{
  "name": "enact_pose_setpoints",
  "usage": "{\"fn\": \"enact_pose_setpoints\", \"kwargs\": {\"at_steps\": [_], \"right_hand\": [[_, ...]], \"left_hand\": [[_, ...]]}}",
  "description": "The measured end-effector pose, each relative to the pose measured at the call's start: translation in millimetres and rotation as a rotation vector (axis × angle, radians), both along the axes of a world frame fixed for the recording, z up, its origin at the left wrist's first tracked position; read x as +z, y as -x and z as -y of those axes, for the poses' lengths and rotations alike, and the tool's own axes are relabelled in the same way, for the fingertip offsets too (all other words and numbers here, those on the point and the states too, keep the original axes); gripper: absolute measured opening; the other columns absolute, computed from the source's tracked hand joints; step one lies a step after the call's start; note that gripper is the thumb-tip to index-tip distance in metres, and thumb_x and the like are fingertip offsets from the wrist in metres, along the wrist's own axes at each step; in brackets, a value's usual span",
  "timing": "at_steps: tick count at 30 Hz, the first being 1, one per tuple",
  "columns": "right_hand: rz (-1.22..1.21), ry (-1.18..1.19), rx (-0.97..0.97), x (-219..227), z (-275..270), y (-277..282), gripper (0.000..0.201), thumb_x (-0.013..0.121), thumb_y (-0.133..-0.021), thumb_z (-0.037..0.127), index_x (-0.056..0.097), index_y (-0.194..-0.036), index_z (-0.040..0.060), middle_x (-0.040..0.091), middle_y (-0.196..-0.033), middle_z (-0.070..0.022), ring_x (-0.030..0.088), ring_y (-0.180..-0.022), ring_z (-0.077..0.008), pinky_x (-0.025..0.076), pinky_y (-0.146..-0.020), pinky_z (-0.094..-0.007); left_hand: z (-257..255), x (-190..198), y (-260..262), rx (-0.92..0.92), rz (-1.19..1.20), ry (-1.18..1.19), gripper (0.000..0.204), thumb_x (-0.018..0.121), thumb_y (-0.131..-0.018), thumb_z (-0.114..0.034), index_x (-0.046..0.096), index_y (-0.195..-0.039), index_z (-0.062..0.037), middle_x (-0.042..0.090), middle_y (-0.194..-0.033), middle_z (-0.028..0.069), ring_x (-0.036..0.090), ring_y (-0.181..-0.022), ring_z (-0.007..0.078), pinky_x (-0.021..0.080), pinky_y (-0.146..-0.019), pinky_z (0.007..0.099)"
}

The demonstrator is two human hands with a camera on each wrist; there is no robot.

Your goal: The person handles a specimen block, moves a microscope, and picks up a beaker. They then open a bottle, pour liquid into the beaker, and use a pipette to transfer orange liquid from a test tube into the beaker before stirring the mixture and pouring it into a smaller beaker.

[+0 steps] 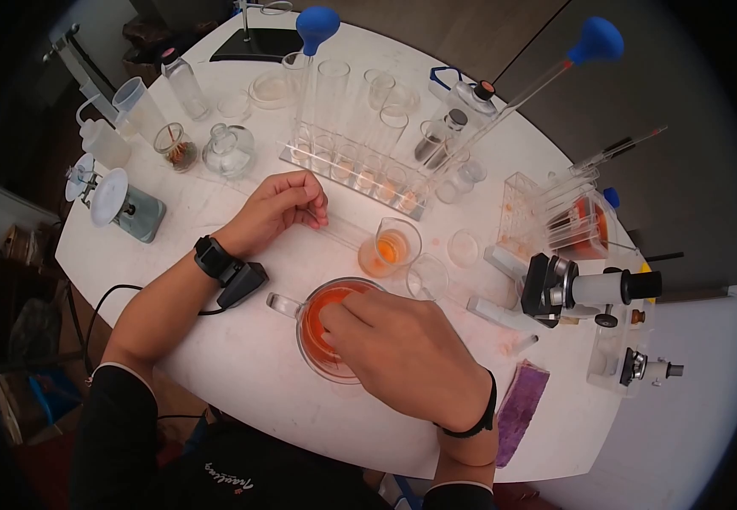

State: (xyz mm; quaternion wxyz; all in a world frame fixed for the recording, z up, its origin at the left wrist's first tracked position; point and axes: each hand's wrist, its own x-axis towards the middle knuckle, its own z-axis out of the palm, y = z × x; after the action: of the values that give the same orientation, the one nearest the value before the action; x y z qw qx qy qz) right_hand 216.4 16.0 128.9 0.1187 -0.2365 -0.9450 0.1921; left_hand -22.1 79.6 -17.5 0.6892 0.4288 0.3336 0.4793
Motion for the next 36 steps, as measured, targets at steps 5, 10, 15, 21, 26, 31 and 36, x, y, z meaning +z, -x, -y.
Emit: {"fn": "enact_pose_setpoints", "kwargs": {"at_steps": [5, 10, 15, 21, 26, 31, 36], "right_hand": [[-0.043, 0.004, -0.027, 0.5, 0.9, -5.7, 0.013, 0.066, -0.082, 0.010, 0.056, -0.086, 0.0033, 0.054, -0.073, -0.0079, 0.059, -0.065, -0.0246, 0.048, -0.053, -0.0352], [-0.148, 0.039, -0.143, 25.2, 0.3, -27.7, 0.017, 0.072, -0.078, 0.007, 0.065, -0.092, 0.0015, 0.064, -0.075, -0.0086, 0.063, -0.064, -0.0248, 0.048, -0.054, -0.0315], [-0.407, -0.022, -0.230, 53.1, -3.5, -65.8, 0.022, 0.071, -0.073, -0.002, 0.067, -0.095, -0.0058, 0.067, -0.072, -0.0121, 0.063, -0.064, -0.0178, 0.048, -0.057, -0.0265], [-0.738, -0.066, -0.628, 42.8, -4.2, -90.1, 0.022, 0.070, -0.080, 0.001, 0.065, -0.099, -0.0071, 0.064, -0.082, -0.0108, 0.063, -0.070, -0.0140, 0.048, -0.065, -0.0224], [-0.574, -0.094, -0.489, 34.1, -19.8, -79.6, 0.018, 0.070, -0.080, -0.001, 0.067, -0.097, -0.0058, 0.069, -0.085, -0.0111, 0.064, -0.068, -0.0125, 0.048, -0.061, -0.0210], [-0.395, -0.158, -0.421, 25.1, -30.8, -58.5, 0.016, 0.072, -0.081, -0.001, 0.068, -0.096, -0.0018, 0.071, -0.083, -0.0099, 0.064, -0.065, -0.0128, 0.048, -0.055, -0.0218], [-0.360, -0.170, -0.377, 15.0, -37.2, -47.9, 0.010, 0.071, -0.081, -0.001, 0.067, -0.091, -0.0007, 0.069, -0.079, -0.0096, 0.062, -0.061, -0.0157, 0.048, -0.053, -0.0233]], "left_hand": [[0.1, 0.6, -0.5, 0.004, -0.013, 0.004, 0.016, 0.050, -0.099, -0.019, 0.056, -0.091, -0.0077, 0.061, -0.091, 0.0031, 0.062, -0.087, 0.0138, 0.050, -0.080, 0.0287], [0.4, 2.4, -0.7, 0.003, -0.012, 0.013, 0.014, 0.050, -0.099, -0.018, 0.055, -0.090, -0.0081, 0.060, -0.091, 0.0034, 0.061, -0.087, 0.0142, 0.049, -0.080, 0.0290], [-0.2, 0.8, -0.2, 0.001, -0.007, 0.005, 0.014, 0.049, -0.098, -0.017, 0.054, -0.090, -0.0079, 0.060, -0.092, 0.0039, 0.061, -0.087, 0.0146, 0.049, -0.080, 0.0293], [0.6, 2.0, -1.1, 0.006, -0.010, 0.004, 0.014, 0.050, -0.098, -0.017, 0.056, -0.091, -0.0072, 0.060, -0.092, 0.0041, 0.062, -0.087, 0.0149, 0.050, -0.080, 0.0292], [0.3, 1.5, -0.7, 0.007, -0.018, 0.008, 0.014, 0.050, -0.098, -0.017, 0.057, -0.092, -0.0065, 0.060, -0.092, 0.0041, 0.062, -0.086, 0.0144, 0.050, -0.080, 0.0285], [0.3, 1.4, -0.3, -0.002, -0.016, -0.001, 0.015, 0.049, -0.099, -0.017, 0.057, -0.092, -0.0066, 0.060, -0.092, 0.0038, 0.062, -0.087, 0.0137, 0.050, -0.079, 0.0278], [0.5, 1.2, -0.3, -0.001, -0.003, -0.004, 0.014, 0.050, -0.099, -0.018, 0.057, -0.092, -0.0067, 0.060, -0.092, 0.0037, 0.062, -0.086, 0.0136, 0.050, -0.079, 0.0276]]}}
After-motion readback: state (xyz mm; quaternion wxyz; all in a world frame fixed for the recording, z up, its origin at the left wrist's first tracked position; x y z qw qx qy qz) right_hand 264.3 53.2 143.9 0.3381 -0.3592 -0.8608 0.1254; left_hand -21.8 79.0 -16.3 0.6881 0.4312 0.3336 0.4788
